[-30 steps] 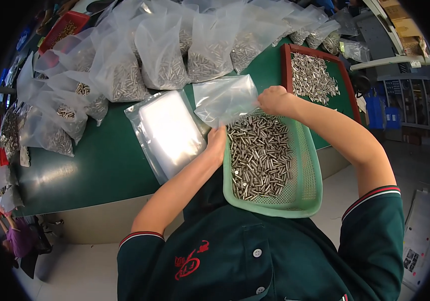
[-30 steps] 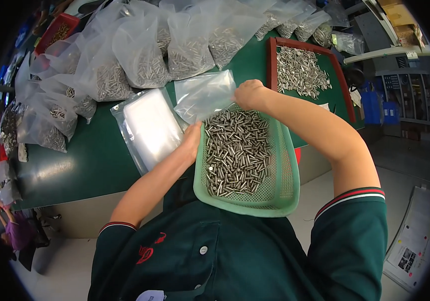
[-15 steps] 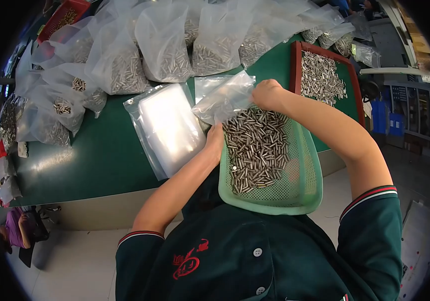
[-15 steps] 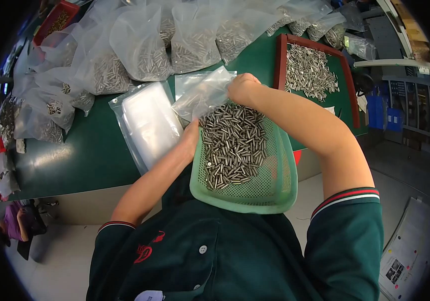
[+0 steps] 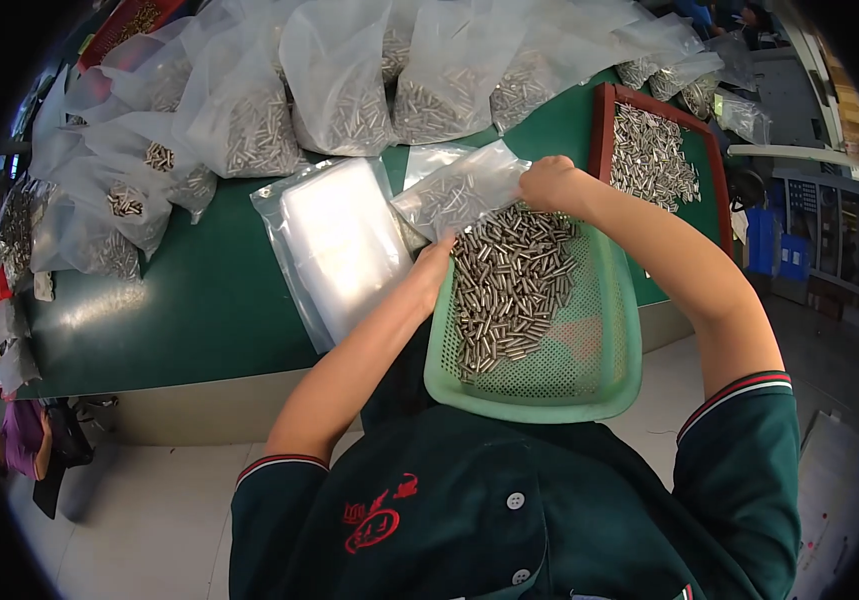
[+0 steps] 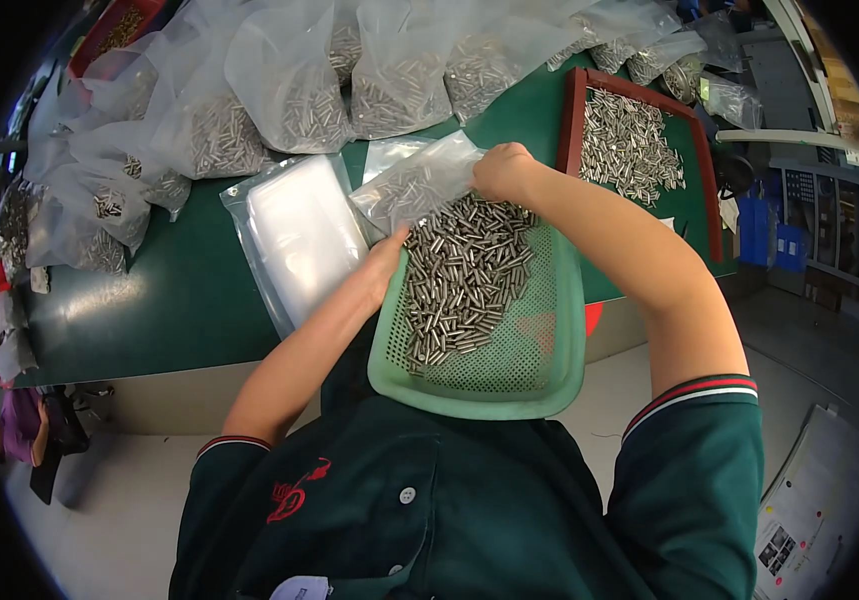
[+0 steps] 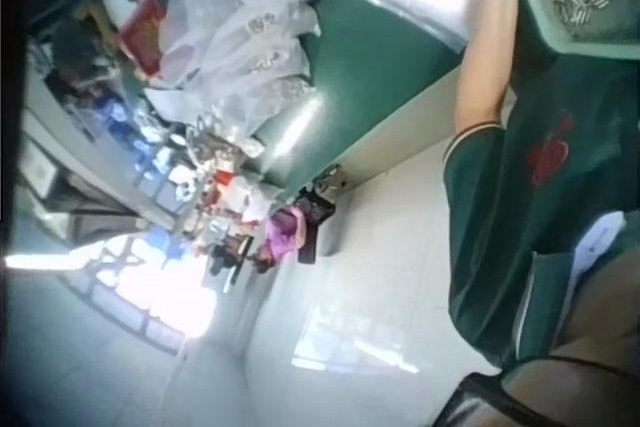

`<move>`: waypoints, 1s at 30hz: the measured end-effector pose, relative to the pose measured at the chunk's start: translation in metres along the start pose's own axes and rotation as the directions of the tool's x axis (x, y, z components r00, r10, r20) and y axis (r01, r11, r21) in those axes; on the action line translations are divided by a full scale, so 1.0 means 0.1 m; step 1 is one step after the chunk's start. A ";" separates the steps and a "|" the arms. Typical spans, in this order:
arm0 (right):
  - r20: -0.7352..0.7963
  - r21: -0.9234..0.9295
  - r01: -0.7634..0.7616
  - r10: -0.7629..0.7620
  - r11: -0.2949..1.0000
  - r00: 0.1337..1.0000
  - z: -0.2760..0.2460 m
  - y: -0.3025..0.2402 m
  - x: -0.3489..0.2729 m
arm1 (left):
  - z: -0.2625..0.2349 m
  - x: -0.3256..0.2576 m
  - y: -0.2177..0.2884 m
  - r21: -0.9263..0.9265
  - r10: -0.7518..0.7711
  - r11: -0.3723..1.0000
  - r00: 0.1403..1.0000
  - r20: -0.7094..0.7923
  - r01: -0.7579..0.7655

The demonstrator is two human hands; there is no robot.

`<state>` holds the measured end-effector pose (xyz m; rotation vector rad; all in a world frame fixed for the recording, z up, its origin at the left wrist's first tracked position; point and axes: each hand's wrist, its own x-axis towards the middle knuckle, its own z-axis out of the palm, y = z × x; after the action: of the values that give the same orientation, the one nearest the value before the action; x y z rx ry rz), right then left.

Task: Inspecting small metal pins and bagging hardware components at a factory workstation.

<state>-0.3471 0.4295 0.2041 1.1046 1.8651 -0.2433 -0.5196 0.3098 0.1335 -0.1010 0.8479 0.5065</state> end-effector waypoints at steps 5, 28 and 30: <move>0.004 -0.002 0.028 -0.028 1.000 1.000 -0.04 0.01 -0.02 | 0.03 0.05 -0.03 -0.027 0.059 0.998 0.997 -0.039 -0.060; 0.012 -0.045 0.082 -0.082 0.996 0.997 -0.01 0.18 -0.46 | 0.74 -0.23 -0.30 -0.423 0.021 0.906 0.999 0.034 -0.005; 0.023 -0.066 0.113 -0.111 0.991 0.994 -0.12 0.26 -0.51 | 0.85 -0.33 -0.28 -0.453 -0.015 0.891 1.000 0.018 0.022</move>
<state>-0.3259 0.4208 0.2581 0.9502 1.9065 -0.2531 -0.4661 0.2966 0.2117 -0.5354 0.7002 0.6806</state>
